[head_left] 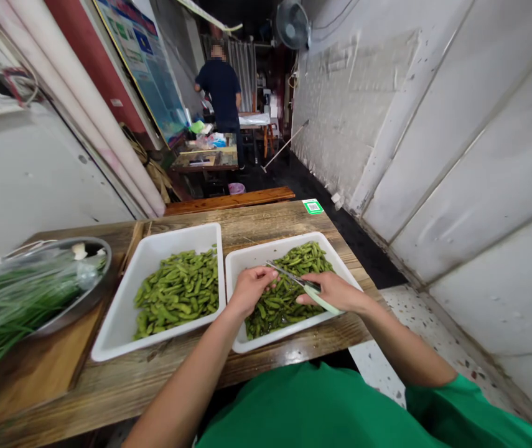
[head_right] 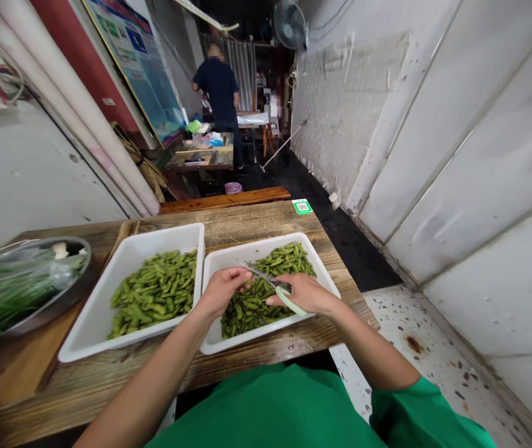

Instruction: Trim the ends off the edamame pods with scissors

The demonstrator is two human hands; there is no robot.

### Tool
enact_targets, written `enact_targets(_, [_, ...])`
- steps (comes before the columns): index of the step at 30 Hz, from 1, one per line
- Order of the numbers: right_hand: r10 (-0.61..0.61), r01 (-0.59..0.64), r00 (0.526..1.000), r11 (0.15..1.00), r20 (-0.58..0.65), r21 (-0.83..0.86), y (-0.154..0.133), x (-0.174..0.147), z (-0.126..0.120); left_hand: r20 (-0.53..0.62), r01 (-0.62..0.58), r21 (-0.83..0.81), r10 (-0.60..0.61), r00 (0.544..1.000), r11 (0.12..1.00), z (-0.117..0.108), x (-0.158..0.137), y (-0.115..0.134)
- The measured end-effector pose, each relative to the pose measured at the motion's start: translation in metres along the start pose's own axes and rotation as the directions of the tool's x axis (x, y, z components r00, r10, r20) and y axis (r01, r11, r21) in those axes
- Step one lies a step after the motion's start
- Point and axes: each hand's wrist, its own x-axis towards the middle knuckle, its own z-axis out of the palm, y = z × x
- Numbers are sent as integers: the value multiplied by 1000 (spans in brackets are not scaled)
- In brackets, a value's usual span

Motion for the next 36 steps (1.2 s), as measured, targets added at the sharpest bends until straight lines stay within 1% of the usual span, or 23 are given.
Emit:
enact_targets(2, [-5, 5, 1000, 1000, 13, -10, -1, 0, 0, 15, -9, 15, 9, 1000, 1000, 1, -2, 1])
enact_targets(4, [-13, 13, 1000, 1000, 25, -14, -1, -1, 1, 46, 13, 3, -13, 999, 1000, 0, -3, 2])
enact_targets(5, [-17, 17, 999, 1000, 33, -15, -1, -1, 2, 68, 46, -15, -45, 997, 999, -1, -4, 2])
enact_targets(7, [-23, 23, 999, 1000, 46, -15, 0, 0, 3, 113, 155, -74, -146, 983, 985, -2, -4, 2])
enact_targets(10, [-22, 24, 998, 1000, 67, -18, 5, 4, 4, 173, 332, -164, -305, 937, 929, -3, -3, 0])
enact_targets(12, [-22, 25, 995, 999, 100, -26, 9, 7, 3, 182, 387, -152, -359, 915, 909, -4, -2, -2])
enact_targets(13, [-22, 25, 992, 999, 121, -31, 12, 8, 2, 166, 383, -125, -362, 917, 915, -4, -2, -3])
enact_targets(14, [-21, 26, 989, 999, 143, -35, 15, 9, 1, 132, 359, -92, -346, 929, 929, -4, -1, -3])
enact_targets(16, [-13, 20, 987, 999, 158, -41, 19, 11, -2, 34, 275, -62, -274, 961, 959, -6, 1, -3])
enact_targets(17, [-11, 17, 989, 999, 150, -39, 21, 12, -3, -1, 236, -82, -237, 972, 968, -7, 1, -2])
enact_targets(19, [-16, 19, 993, 1000, 119, -24, 22, 11, -5, -18, 194, -190, -201, 979, 962, -9, 2, 1])
enact_targets(22, [-53, 52, 995, 998, 89, 20, 20, 8, -8, -1, 171, -374, -185, 983, 912, -8, 2, 8])
enact_targets(24, [-72, 68, 994, 997, 86, 45, 16, 6, -10, -19, 152, -442, -179, 984, 884, -5, 1, 12])
enact_targets(26, [-73, 68, 993, 996, 92, 55, 13, 4, -9, -8, 159, -485, -186, 983, 860, -1, 0, 14])
enact_targets(29, [-67, 62, 993, 997, 98, 52, 10, 3, -8, 44, 190, -509, -196, 980, 839, 2, -1, 14])
enact_targets(33, [-66, 60, 994, 996, 91, 61, 7, 3, -6, 99, 188, -495, -160, 982, 849, 3, -3, 12])
enact_targets(36, [-77, 69, 994, 993, 82, 91, 4, 3, -5, 175, 216, -471, -150, 973, 855, 4, -6, 13])
